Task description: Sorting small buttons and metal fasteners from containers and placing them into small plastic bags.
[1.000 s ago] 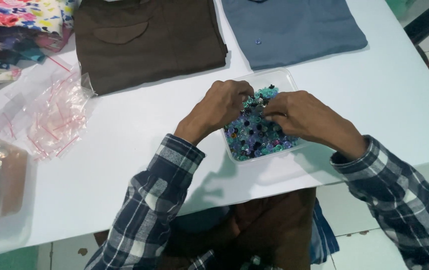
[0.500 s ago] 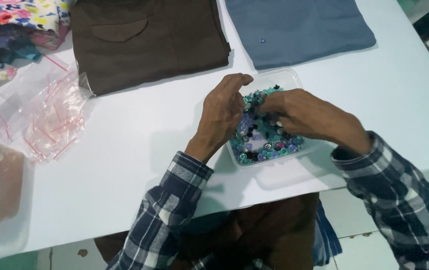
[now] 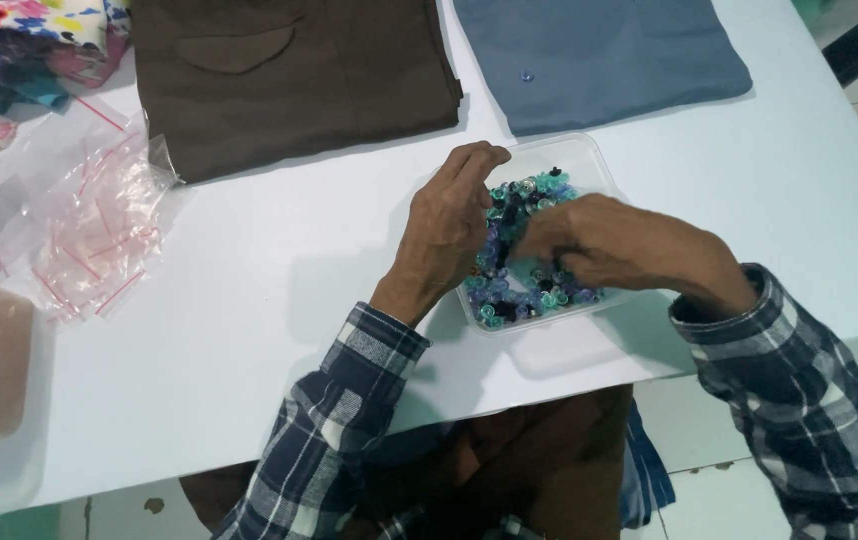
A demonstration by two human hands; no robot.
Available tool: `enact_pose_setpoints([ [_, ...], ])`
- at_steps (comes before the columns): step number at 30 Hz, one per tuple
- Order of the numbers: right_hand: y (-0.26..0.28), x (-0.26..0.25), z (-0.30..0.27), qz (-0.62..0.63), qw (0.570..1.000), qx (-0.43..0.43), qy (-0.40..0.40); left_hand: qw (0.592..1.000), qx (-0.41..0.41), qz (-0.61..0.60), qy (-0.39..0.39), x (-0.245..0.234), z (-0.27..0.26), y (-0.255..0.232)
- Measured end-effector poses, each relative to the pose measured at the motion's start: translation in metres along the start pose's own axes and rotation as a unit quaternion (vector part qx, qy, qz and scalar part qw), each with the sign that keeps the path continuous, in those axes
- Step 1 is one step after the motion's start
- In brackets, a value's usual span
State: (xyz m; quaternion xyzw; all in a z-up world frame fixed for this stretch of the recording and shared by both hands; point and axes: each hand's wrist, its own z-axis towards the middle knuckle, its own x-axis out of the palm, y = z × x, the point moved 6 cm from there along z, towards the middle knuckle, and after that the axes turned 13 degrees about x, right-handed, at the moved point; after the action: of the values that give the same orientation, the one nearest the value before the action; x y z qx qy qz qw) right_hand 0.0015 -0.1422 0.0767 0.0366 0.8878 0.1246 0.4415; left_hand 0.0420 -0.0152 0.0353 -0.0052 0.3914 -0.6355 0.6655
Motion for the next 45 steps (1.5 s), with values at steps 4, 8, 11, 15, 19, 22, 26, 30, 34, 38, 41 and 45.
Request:
enact_pose_setpoints([
  [4, 0.019, 0.034, 0.004, 0.055, 0.990, -0.069, 0.112, 1.000, -0.012, 0.011, 0.007, 0.005, -0.001, 0.006],
  [8, 0.021, 0.029, 0.014, -0.020, 0.996, -0.072, 0.046, 0.999, -0.019, 0.008, 0.026, 0.004, 0.000, 0.003],
  [11, 0.008, 0.005, 0.015, -0.032, 0.999, -0.015, -0.030, 0.999, -0.028, 0.007, 0.031, 0.002, -0.001, 0.004],
  [15, -0.010, -0.011, -0.003, -0.052, 0.996, 0.063, -0.038, 0.999, -0.025, -0.003, 0.033, 0.007, -0.002, 0.008],
  [19, -0.010, 0.005, -0.017, -0.109, 0.989, 0.099, 0.030, 0.998, -0.032, 0.008, 0.044, 0.005, -0.001, 0.004],
  [22, -0.004, 0.012, -0.016, -0.150, 0.985, 0.085, 0.017, 0.998, -0.032, 0.023, 0.050, 0.003, 0.001, 0.000],
  [26, 0.000, 0.020, 0.006, -0.130, 0.988, 0.023, -0.080, 0.997, -0.038, 0.032, 0.057, 0.001, 0.004, -0.003],
  [30, -0.005, 0.032, 0.020, -0.193, 0.972, 0.015, -0.136, 0.993, -0.064, 0.043, 0.089, 0.000, 0.007, -0.006],
  [34, -0.003, 0.027, 0.012, -0.192, 0.971, 0.020, -0.143, 0.992, -0.065, 0.039, 0.100, 0.001, 0.009, -0.002],
  [38, -0.020, 0.030, 0.015, -0.201, 0.968, 0.049, -0.144, 0.979, -0.077, 0.021, 0.190, 0.007, 0.011, -0.007],
  [41, -0.012, 0.013, -0.002, -0.158, 0.971, 0.062, -0.166, 0.952, -0.076, 0.076, 0.285, 0.021, 0.013, -0.016],
  [45, 0.003, -0.003, -0.024, -0.097, 0.977, 0.045, -0.185, 0.919, -0.066, 0.156, 0.357, 0.041, 0.013, -0.011],
])
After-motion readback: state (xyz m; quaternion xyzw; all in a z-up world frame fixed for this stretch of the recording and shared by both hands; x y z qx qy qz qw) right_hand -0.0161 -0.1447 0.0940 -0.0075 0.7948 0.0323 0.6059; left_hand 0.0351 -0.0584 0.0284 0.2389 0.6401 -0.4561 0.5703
